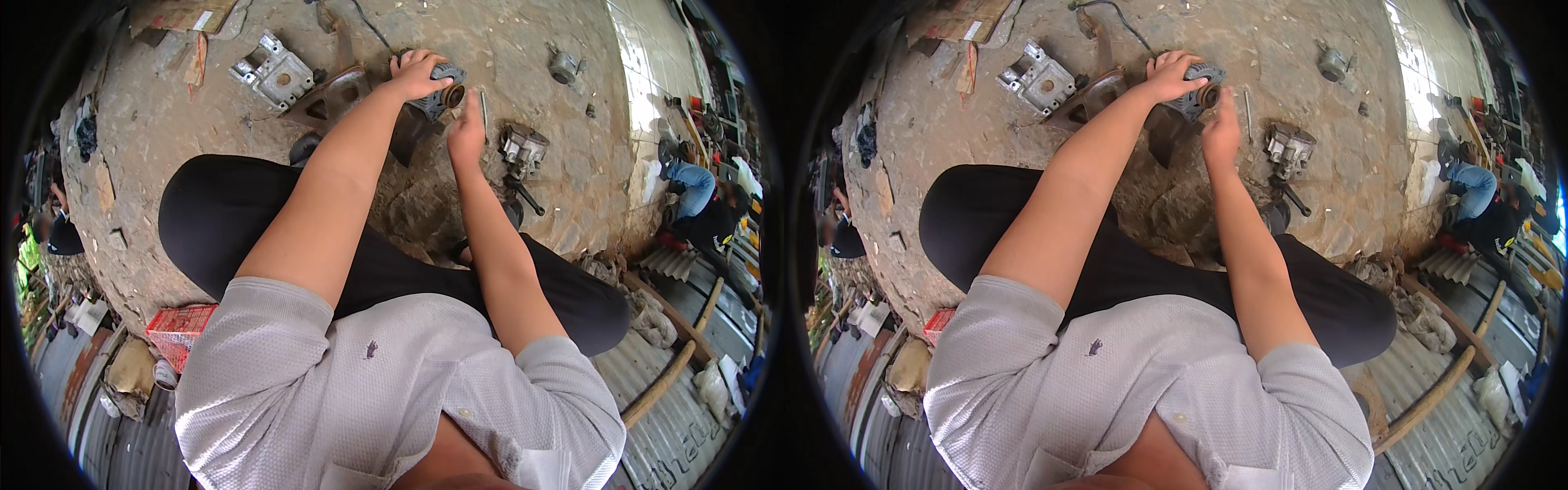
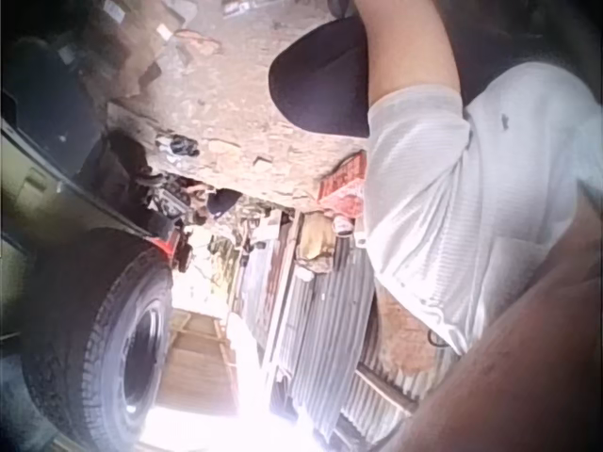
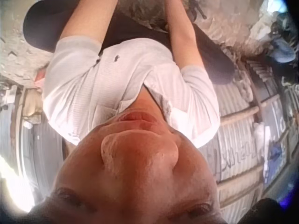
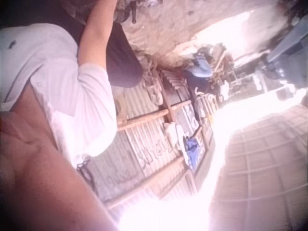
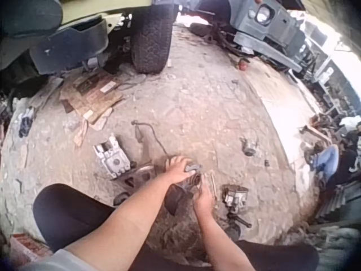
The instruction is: The person sits on the floor and uses a metal tool to scrape and clean the surface of a mechanical part, likely an alternator. They repeatedly rotate the part and apply the tool to different areas, focusing on removing debris or corrosion.
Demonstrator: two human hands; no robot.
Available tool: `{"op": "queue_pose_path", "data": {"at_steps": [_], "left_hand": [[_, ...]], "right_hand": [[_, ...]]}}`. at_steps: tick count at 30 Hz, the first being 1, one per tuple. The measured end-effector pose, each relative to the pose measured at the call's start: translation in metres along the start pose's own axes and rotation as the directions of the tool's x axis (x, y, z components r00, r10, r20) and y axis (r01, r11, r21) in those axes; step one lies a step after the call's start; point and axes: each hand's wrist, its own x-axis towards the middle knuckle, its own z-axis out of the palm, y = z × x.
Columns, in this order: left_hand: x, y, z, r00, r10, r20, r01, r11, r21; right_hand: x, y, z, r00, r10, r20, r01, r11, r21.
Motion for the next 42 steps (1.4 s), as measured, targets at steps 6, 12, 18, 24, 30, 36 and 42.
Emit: {"op": "queue_pose_path", "data": {"at_steps": [6,12,18,24,30,36,42], "left_hand": [[-0.002,0.003,0.001,1.000,-0.006,0.009,0.007,1.000,-0.016],[0.002,0.011,0.004,1.000,0.005,-0.003,-0.005,0.999,-0.046],[0.002,0.006,0.004,1.000,0.006,-0.021,-0.007,0.999,-0.046],[0.000,0.012,0.003,1.000,0.015,-0.012,-0.015,0.998,-0.055],[-0.005,0.007,0.004,1.000,0.013,0.017,-0.013,0.999,-0.032],[-0.005,0.005,-0.010,0.995,0.089,0.040,-0.089,0.996,-0.001],[-0.019,0.017,-0.017,0.996,0.088,0.017,-0.089,0.996,0.027]], "right_hand": [[0.003,0.003,0.008,0.977,0.205,0.056,-0.203,0.978,-0.034],[-0.003,0.030,0.016,0.935,0.354,-0.011,-0.354,0.935,-0.032],[-0.002,0.020,0.018,0.981,0.195,0.000,-0.195,0.981,0.001],[-0.006,0.044,0.025,0.825,0.551,0.125,-0.549,0.834,-0.050],[-0.012,0.031,0.024,0.961,0.275,0.024,-0.275,0.961,-0.027],[-0.001,0.036,0.019,0.843,0.475,0.255,-0.468,0.879,-0.090],[-0.005,0.027,0.017,0.942,0.310,0.126,-0.308,0.951,-0.038]]}}
